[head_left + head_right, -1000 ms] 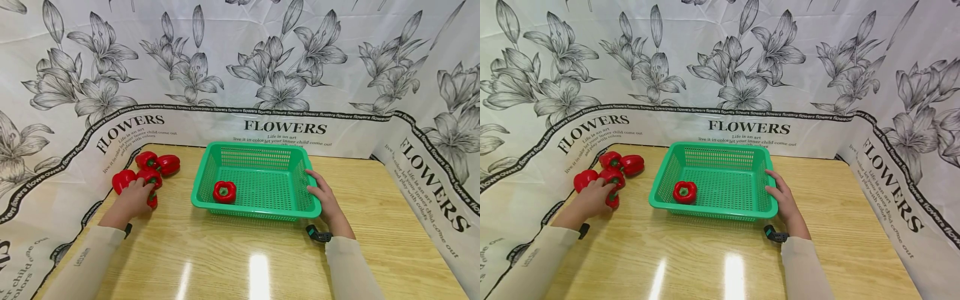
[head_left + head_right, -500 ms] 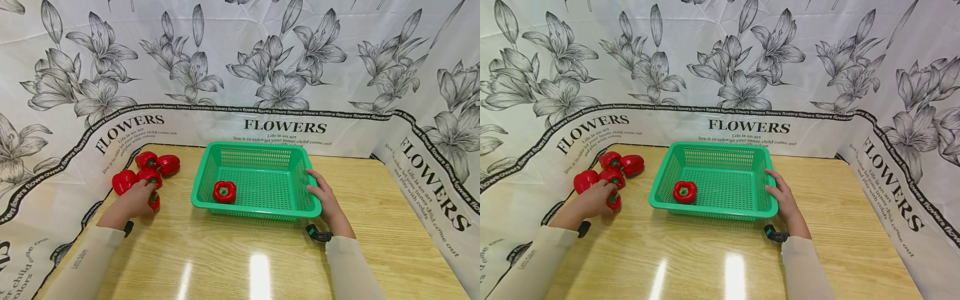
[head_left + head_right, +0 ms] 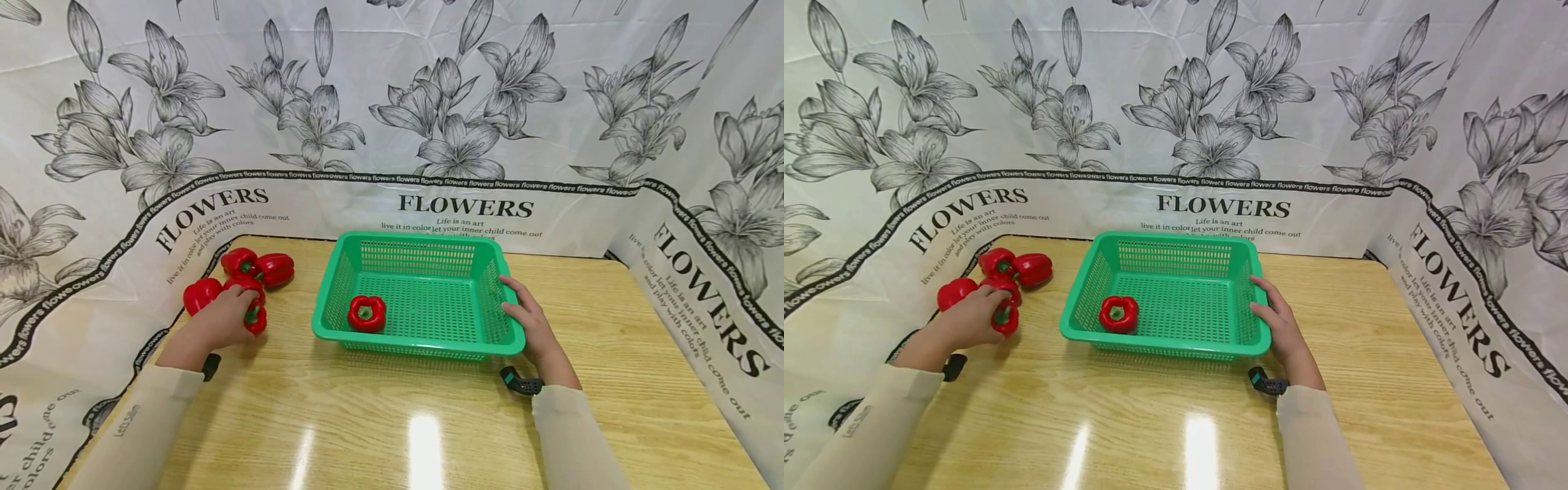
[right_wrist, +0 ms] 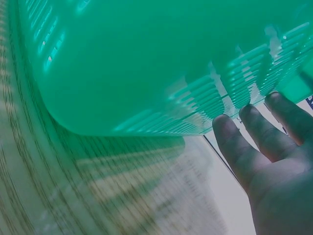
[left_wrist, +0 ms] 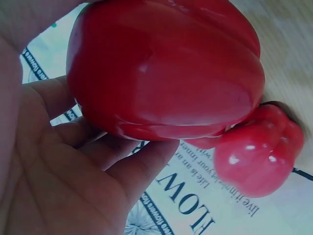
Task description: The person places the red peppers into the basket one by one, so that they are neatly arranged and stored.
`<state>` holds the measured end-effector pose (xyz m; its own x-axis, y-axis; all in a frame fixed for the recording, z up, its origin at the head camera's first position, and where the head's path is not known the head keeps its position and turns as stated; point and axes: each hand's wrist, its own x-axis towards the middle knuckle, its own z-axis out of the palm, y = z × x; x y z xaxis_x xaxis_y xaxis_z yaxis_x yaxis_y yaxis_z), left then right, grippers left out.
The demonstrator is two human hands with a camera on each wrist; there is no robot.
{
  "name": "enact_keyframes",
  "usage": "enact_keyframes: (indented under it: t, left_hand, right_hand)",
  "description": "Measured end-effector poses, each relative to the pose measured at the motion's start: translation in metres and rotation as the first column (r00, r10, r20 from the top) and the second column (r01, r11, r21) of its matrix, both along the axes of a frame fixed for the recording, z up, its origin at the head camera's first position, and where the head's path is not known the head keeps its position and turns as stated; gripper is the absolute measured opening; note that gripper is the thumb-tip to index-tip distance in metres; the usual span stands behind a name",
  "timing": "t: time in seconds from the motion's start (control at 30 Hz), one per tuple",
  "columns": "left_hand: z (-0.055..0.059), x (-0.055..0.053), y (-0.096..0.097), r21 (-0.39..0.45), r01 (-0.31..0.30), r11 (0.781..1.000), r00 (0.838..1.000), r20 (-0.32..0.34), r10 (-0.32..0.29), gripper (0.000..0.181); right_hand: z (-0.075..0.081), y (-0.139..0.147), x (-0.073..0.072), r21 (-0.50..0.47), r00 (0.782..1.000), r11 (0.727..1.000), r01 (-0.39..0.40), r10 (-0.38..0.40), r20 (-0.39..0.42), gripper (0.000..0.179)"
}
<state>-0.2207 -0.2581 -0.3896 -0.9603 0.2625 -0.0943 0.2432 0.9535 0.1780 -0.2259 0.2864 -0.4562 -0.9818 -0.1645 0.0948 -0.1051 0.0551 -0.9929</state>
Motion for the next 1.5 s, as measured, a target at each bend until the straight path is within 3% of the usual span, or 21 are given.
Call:
enact_keyframes:
  t: [0.23, 0.73, 1.27, 1.5]
  left_hand:
    - [0.011, -0.004, 0.006, -0.003, 0.036, 0.999, 0.997, -0.061, -0.036, 0.072]
    - [0.038, -0.009, 0.020, 0.098, 0.048, 0.994, 0.997, -0.068, -0.041, 0.071]
    - [0.050, -0.014, 0.035, 0.147, 0.087, 0.985, 0.984, -0.164, -0.063, 0.060]
    - [0.059, -0.014, 0.042, 0.182, 0.073, 0.981, 0.988, -0.147, -0.046, 0.059]
  right_hand:
    - [0.002, 0.001, 0.002, 0.007, 1.000, 1.000, -0.008, 0.008, -0.002, 0.053]
    - [-0.002, 0.003, -0.002, 0.015, 1.000, 1.000, -0.009, 0.009, -0.006, 0.053]
    - [0.000, 0.002, -0.002, 0.017, 1.000, 1.000, -0.011, 0.011, -0.008, 0.053]
    - [0.001, 0.001, -0.002, 0.009, 1.000, 1.000, -0.009, 0.010, -0.010, 0.053]
